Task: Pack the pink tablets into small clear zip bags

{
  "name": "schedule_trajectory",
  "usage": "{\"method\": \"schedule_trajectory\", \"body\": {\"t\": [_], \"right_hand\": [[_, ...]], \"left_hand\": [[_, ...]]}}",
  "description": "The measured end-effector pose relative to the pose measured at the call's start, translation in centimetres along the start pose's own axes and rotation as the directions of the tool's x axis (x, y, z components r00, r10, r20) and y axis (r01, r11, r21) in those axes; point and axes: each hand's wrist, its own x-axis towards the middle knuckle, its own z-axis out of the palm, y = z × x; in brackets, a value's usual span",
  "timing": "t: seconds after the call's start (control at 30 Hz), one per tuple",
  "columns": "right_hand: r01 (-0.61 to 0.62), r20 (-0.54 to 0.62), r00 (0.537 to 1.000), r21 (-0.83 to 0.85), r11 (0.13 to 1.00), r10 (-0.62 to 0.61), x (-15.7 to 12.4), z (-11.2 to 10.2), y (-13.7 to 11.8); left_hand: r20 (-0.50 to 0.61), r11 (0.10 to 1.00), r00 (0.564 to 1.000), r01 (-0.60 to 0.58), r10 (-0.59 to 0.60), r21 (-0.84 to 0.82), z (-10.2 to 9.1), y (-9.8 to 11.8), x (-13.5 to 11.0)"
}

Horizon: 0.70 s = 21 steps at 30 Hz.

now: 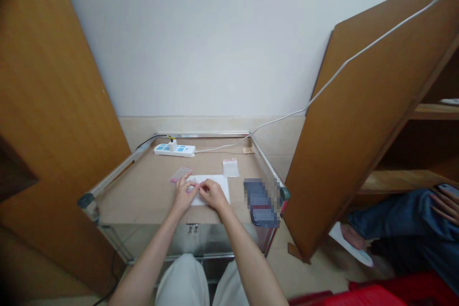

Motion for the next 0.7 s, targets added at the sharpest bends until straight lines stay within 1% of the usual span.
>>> {"method": "schedule_trajectory", "body": {"t": [0.2, 0.33, 0.4, 0.53, 0.7], "right_hand": [[0.018, 0.014, 1.000, -0.031, 0.999, -0.017, 0.01, -0.09, -0.46], [0.045, 0.028, 0.999, -0.052, 0.998, -0.044, 0.01, -0.08, -0.55], [0.038, 0.004, 0.999, -0.055, 0.998, -0.038, 0.01, -0.07, -0.42], [-0.020, -0.090, 0.996, -0.044, 0.999, 0.016, 0.06, -0.12, -0.11], [-0.029, -0.084, 0.996, -0.012, 1.000, 0.027, 0.13, -0.10, -0.14]], "left_hand": [[-0.003, 0.998, 0.999, -0.041, 0.042, 0.049, -0.03, 0.41, -0.13], [0.004, 0.997, 0.999, -0.044, 0.043, 0.064, 0.03, 0.52, -0.14], [-0.001, 0.997, 0.999, -0.038, 0.038, 0.072, 0.06, 0.51, -0.17], [-0.007, 0.996, 0.999, -0.038, 0.039, 0.078, 0.00, 0.57, -0.26], [-0.051, 0.999, 0.999, 0.000, 0.003, 0.046, -0.01, 0.41, -0.17]]}}
